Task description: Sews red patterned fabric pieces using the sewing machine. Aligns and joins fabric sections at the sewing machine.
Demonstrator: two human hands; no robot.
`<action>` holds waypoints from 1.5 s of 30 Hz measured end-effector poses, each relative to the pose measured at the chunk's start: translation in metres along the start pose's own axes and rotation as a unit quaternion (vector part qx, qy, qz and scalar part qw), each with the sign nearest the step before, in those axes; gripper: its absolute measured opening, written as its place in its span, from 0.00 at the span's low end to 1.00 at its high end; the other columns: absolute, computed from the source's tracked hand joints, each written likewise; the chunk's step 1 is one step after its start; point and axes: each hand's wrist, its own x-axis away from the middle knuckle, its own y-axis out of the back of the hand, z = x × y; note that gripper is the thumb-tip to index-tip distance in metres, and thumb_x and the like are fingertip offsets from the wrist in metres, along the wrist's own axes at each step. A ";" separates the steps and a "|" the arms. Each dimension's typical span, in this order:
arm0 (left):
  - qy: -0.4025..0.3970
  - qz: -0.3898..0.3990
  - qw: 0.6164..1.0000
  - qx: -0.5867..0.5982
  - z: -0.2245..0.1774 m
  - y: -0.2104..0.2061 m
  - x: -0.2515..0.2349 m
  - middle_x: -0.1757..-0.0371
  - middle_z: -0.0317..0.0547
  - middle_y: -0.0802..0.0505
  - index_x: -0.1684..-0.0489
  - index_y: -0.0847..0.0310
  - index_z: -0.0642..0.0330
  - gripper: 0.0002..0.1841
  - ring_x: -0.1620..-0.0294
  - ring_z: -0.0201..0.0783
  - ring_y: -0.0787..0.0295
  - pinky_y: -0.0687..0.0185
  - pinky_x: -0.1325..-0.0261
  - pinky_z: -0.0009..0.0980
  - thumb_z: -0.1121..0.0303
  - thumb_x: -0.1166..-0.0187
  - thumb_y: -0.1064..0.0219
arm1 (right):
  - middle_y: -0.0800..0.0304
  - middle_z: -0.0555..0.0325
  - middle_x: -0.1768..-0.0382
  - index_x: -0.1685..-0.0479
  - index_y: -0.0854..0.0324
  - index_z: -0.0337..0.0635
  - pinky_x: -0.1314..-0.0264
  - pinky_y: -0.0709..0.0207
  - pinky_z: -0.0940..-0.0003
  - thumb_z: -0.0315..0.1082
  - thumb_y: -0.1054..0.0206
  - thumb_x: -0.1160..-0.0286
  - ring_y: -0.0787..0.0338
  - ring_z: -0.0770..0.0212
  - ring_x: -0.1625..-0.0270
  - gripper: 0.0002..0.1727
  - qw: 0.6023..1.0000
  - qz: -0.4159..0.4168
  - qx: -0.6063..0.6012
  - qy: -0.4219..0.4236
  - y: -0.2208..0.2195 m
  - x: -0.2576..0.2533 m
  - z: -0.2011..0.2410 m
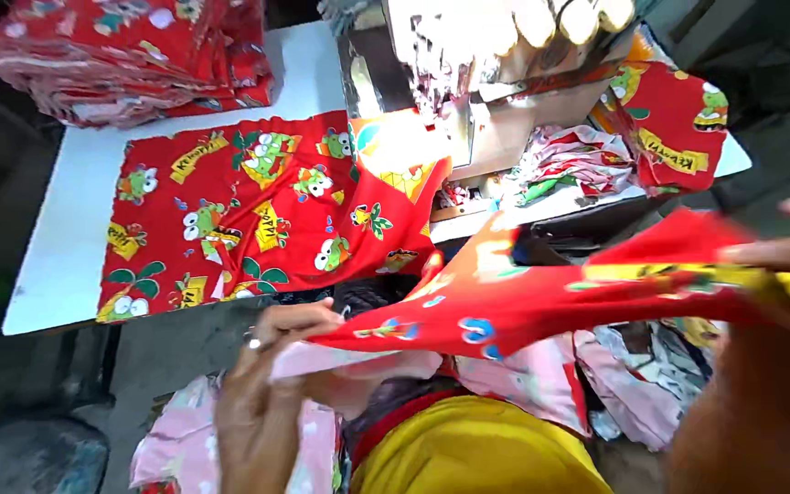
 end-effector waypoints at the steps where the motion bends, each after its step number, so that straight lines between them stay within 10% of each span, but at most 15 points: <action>1: 0.007 0.002 1.000 -0.026 -0.002 0.015 -0.005 0.40 0.15 0.08 0.42 0.12 0.30 0.20 0.37 0.21 0.13 0.19 0.30 0.27 0.43 0.09 0.52 | 0.19 0.71 0.31 0.52 0.11 0.60 0.21 0.27 0.66 0.47 0.28 0.23 0.23 0.66 0.24 0.07 0.998 0.042 -0.050 0.005 -0.010 -0.004 -0.008; 7: -0.040 -0.016 0.965 -0.257 0.008 0.076 -0.090 0.51 0.29 0.10 0.44 0.16 0.61 0.18 0.53 0.10 0.18 0.21 0.47 0.14 0.55 0.12 0.38 | 0.09 0.67 0.52 0.46 0.18 0.40 0.51 0.13 0.84 0.23 0.31 0.29 0.10 0.81 0.54 0.13 0.962 0.098 -0.237 -0.091 -0.102 -0.044 -0.019; 10: -0.013 0.018 0.922 -0.385 0.026 0.085 -0.152 0.44 0.62 0.10 0.40 0.17 0.71 0.22 0.45 0.47 0.12 0.19 0.38 0.47 0.56 0.11 0.40 | 0.09 0.59 0.57 0.46 0.20 0.38 0.60 0.18 0.85 0.23 0.31 0.25 0.12 0.78 0.62 0.11 0.964 0.107 -0.211 -0.120 -0.139 -0.070 -0.024; 13: -0.006 0.069 0.900 -0.429 0.034 0.062 -0.206 0.28 0.75 0.18 0.28 0.21 0.70 0.19 0.25 0.74 0.25 0.35 0.26 0.72 0.69 0.11 0.44 | 0.12 0.55 0.65 0.48 0.16 0.38 0.66 0.22 0.78 0.28 0.34 0.17 0.17 0.72 0.69 0.06 0.968 0.119 -0.184 -0.123 -0.167 -0.087 -0.025; 17: -0.074 0.163 0.916 -0.358 0.023 -0.007 -0.233 0.19 0.61 0.23 0.25 0.20 0.63 0.31 0.16 0.62 0.32 0.38 0.18 0.61 0.49 0.19 0.34 | 0.16 0.57 0.71 0.48 0.14 0.38 0.73 0.29 0.78 0.32 0.39 0.12 0.23 0.71 0.75 0.10 0.964 0.132 -0.183 -0.143 -0.180 -0.096 -0.020; 19: -0.126 0.187 0.921 -0.317 0.025 -0.038 -0.232 0.25 0.48 0.15 0.44 0.08 0.54 0.30 0.20 0.52 0.27 0.34 0.23 0.55 0.37 0.27 0.33 | 0.17 0.59 0.73 0.48 0.14 0.40 0.78 0.28 0.79 0.34 0.41 0.11 0.22 0.72 0.78 0.11 0.952 0.134 -0.218 -0.168 -0.178 -0.092 -0.020; 21: -0.157 0.191 0.933 -0.262 0.025 -0.052 -0.232 0.42 0.41 0.09 0.62 0.07 0.53 0.19 0.34 0.37 0.18 0.27 0.32 0.39 0.46 0.22 0.31 | 0.14 0.61 0.71 0.46 0.17 0.42 0.80 0.24 0.81 0.33 0.38 0.14 0.17 0.74 0.78 0.09 0.933 0.133 -0.267 -0.200 -0.173 -0.079 -0.018; 24: -0.136 0.176 0.945 -0.239 0.014 -0.055 -0.222 0.58 0.35 0.08 0.59 0.11 0.57 0.10 0.55 0.19 0.14 0.21 0.48 0.18 0.60 0.16 0.33 | 0.06 0.62 0.59 0.40 0.18 0.41 0.61 0.11 0.79 0.27 0.26 0.27 0.07 0.73 0.62 0.17 0.889 0.133 -0.355 -0.257 -0.172 -0.051 -0.012; 29: -0.149 0.156 0.942 -0.257 0.014 -0.049 -0.200 0.56 0.36 0.09 0.54 0.12 0.61 0.09 0.55 0.18 0.14 0.20 0.49 0.14 0.64 0.16 0.33 | 0.09 0.56 0.61 0.54 0.13 0.35 0.64 0.08 0.74 0.22 0.27 0.28 0.08 0.67 0.68 0.07 0.835 0.058 -0.447 -0.315 -0.184 -0.012 -0.011; 36: -0.262 0.112 0.926 -0.248 0.043 -0.062 -0.229 0.59 0.51 0.06 0.57 0.08 0.67 0.10 0.53 0.26 0.13 0.26 0.46 0.19 0.69 0.16 0.33 | 0.15 0.56 0.43 0.55 0.08 0.36 0.46 0.14 0.82 0.28 0.27 0.25 0.12 0.72 0.45 0.06 0.899 -0.003 -0.354 -0.258 -0.195 -0.016 -0.023; 45: -0.139 0.139 0.965 -0.171 0.069 -0.066 -0.241 0.64 0.34 0.12 0.61 0.12 0.62 0.06 0.65 0.16 0.21 0.27 0.62 0.12 0.68 0.23 0.27 | 0.11 0.57 0.47 0.56 0.07 0.37 0.51 0.11 0.79 0.24 0.25 0.29 0.09 0.69 0.51 0.06 0.864 0.004 -0.404 -0.300 -0.197 -0.016 -0.030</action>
